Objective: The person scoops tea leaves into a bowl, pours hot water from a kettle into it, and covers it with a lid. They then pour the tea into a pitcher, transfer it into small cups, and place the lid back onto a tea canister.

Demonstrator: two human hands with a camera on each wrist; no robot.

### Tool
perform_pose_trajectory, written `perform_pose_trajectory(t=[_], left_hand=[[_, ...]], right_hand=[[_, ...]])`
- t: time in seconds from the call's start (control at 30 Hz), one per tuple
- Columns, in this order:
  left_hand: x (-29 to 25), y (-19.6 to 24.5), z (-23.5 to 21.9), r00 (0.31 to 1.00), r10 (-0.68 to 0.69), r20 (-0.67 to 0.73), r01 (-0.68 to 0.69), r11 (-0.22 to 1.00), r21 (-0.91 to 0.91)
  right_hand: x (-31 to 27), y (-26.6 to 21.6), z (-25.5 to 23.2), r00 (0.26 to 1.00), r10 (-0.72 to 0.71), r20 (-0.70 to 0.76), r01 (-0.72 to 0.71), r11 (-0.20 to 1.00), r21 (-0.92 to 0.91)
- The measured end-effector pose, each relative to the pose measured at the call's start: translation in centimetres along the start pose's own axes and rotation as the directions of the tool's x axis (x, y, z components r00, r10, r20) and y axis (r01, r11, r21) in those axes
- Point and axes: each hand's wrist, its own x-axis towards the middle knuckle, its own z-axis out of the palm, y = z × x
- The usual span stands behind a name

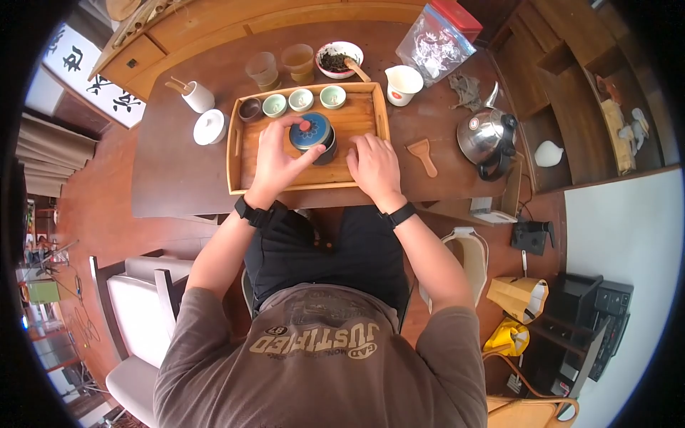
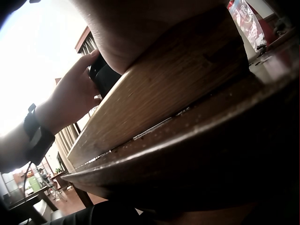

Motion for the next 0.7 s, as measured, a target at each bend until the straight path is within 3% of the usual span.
perform_pose_trajectory(t=[0.17, 0.7], left_hand=[[-0.09, -0.64, 0.55, 0.991, 0.133, 0.014, -0.134, 0.985, 0.105], [-0.12, -0.60, 0.59, 0.992, 0.102, 0.074, -0.107, 0.993, 0.060]], right_hand=[[0.07, 0.00, 0.08, 1.000, 0.004, 0.002, -0.004, 1.000, -0.008], [0.10, -0.04, 0.10, 1.000, -0.009, -0.024, 0.009, 1.000, 0.004]])
